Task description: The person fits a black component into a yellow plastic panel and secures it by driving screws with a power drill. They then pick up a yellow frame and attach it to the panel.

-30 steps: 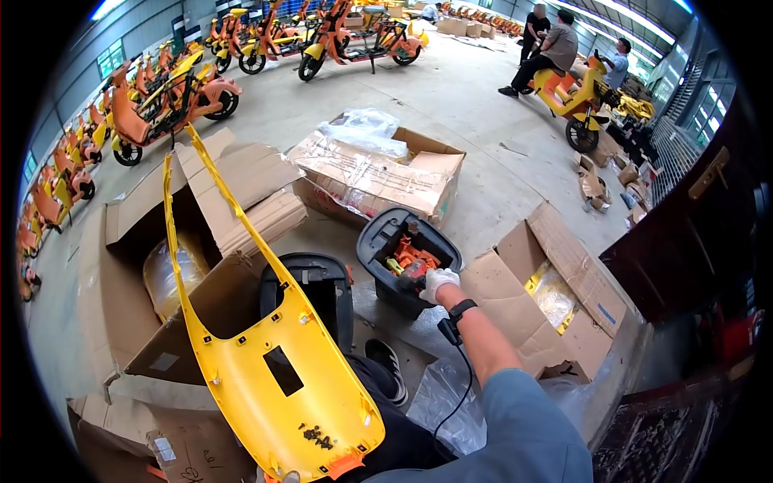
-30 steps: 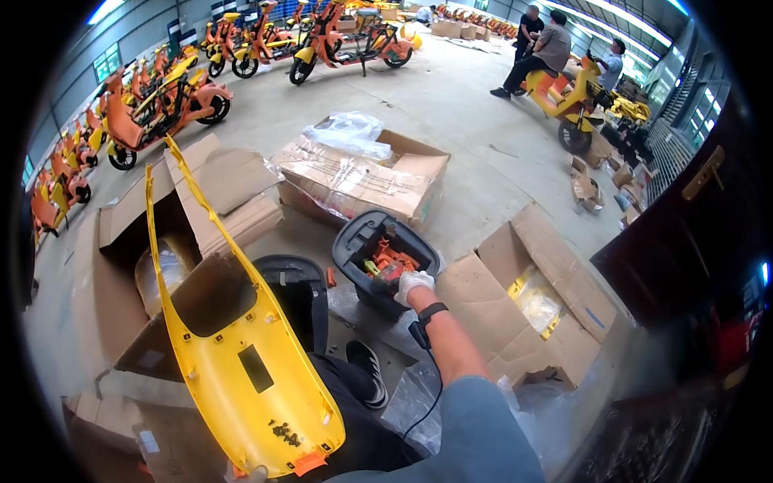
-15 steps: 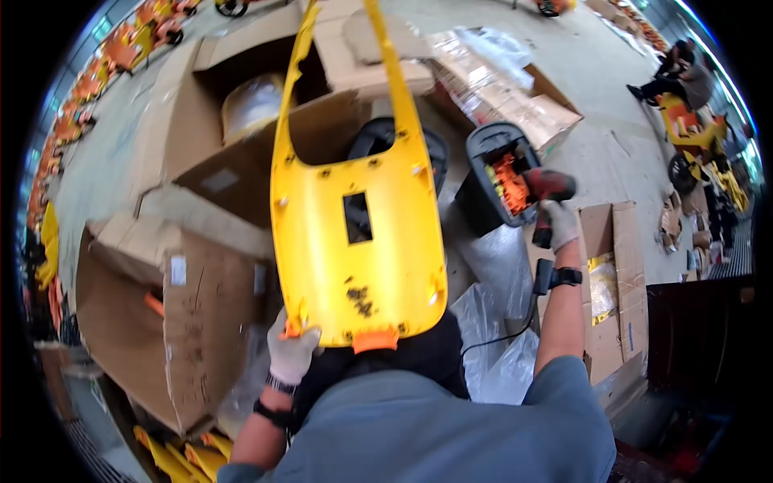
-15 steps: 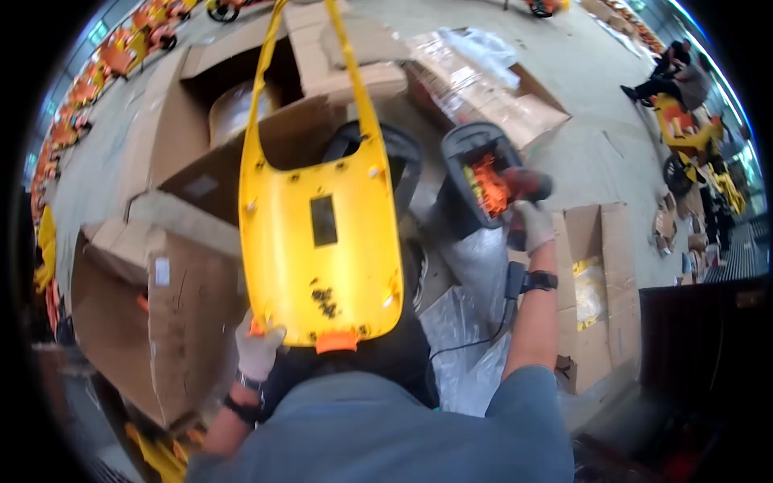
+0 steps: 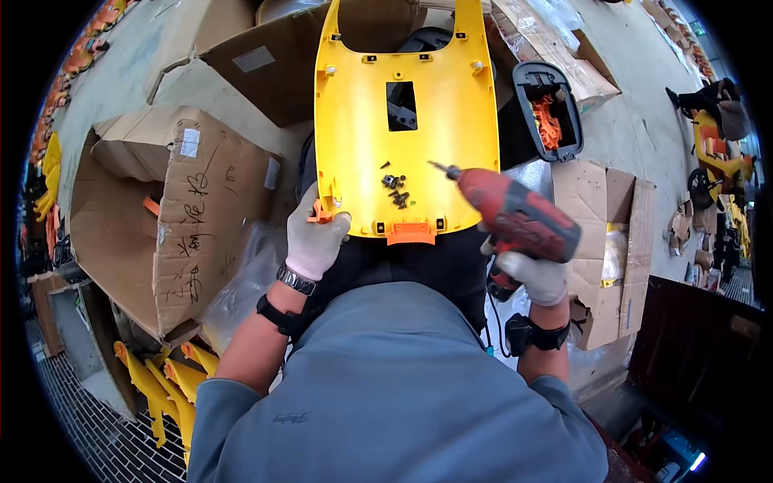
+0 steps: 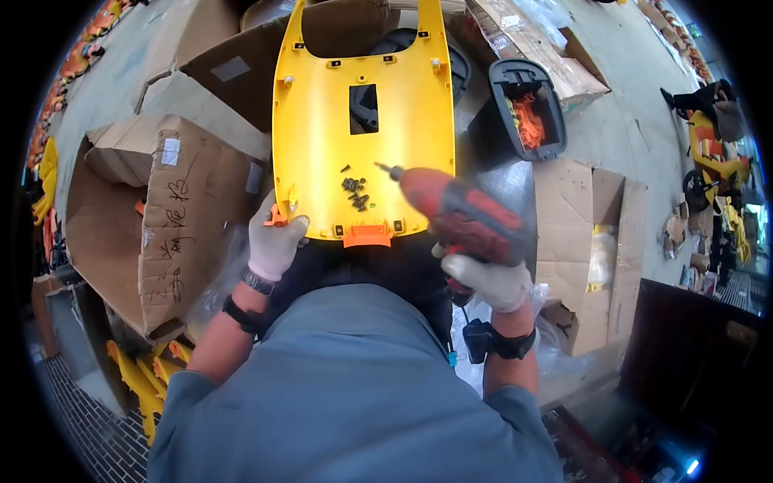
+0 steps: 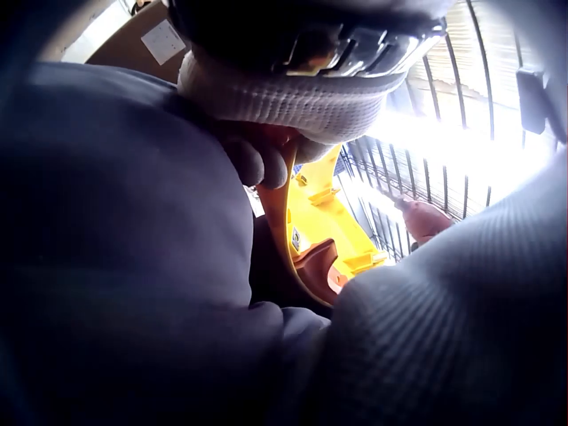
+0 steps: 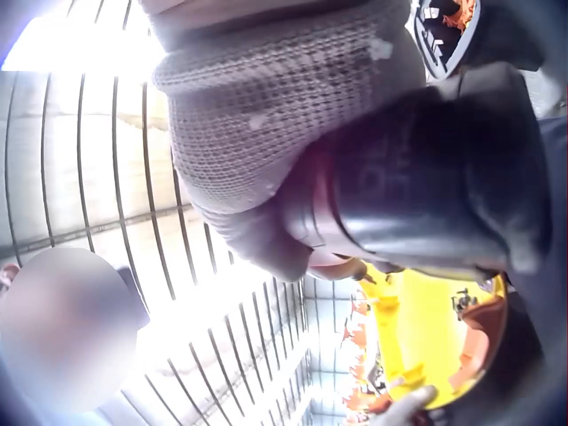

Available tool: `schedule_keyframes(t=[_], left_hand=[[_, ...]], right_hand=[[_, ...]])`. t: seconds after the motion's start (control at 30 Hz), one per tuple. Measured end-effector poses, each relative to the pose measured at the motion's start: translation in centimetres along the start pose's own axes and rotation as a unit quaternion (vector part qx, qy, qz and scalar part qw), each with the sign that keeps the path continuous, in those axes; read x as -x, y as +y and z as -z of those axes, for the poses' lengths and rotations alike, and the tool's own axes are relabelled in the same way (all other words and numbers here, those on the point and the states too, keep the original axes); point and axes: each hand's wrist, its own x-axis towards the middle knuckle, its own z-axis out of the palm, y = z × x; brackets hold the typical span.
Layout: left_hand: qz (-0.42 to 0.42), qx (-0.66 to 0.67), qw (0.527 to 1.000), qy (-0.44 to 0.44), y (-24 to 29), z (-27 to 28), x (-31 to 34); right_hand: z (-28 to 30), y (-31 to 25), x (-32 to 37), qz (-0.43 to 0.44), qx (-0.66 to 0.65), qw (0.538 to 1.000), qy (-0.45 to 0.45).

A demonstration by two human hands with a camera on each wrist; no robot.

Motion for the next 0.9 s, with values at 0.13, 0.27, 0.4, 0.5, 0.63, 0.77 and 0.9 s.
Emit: schedule_keyframes(t=[0.13, 0.27, 0.4, 0.5, 0.63, 0.77, 0.9], left_hand=[[-0.039, -0.102, 0.994, 0.018, -1.4, 0.3, 1.1], [-0.050, -0.147, 0.988, -0.007, 0.1, 0.7, 1.3], [-0.071, -0.132, 0.988, -0.019, 0.8, 0.9, 1.1], [-0.062, -0.146, 0.987, -0.024, 1.2, 1.8, 1.0], [-0.006, -0.159, 0.986, -0.048, 3.0, 2.1, 1.5], [-0.013, -0.130, 0.991, -0.036, 3.0, 4.8, 1.1], [0.065, -0.008, 0.996, 0.057, 4.5, 8.5, -0.5]], right_hand=[[-3.4, -0.3, -0.2, -0.111, 0.054, 0.992, -0.023], [-4.8, 1.8, -1.3, -0.029, 0.048, 0.998, -0.023], [-5.0, 1.6, -1.5, -0.037, 0.094, 0.995, 0.015], [-5.2, 2.4, -2.1, -0.010, 0.080, 0.997, 0.016], [-5.1, 2.6, -2.2, -0.010, 0.134, 0.991, 0.016], [-5.5, 1.7, -2.3, -0.023, 0.148, 0.988, 0.024], [-6.0, 1.5, -2.4, -0.050, 0.138, 0.989, 0.036]])
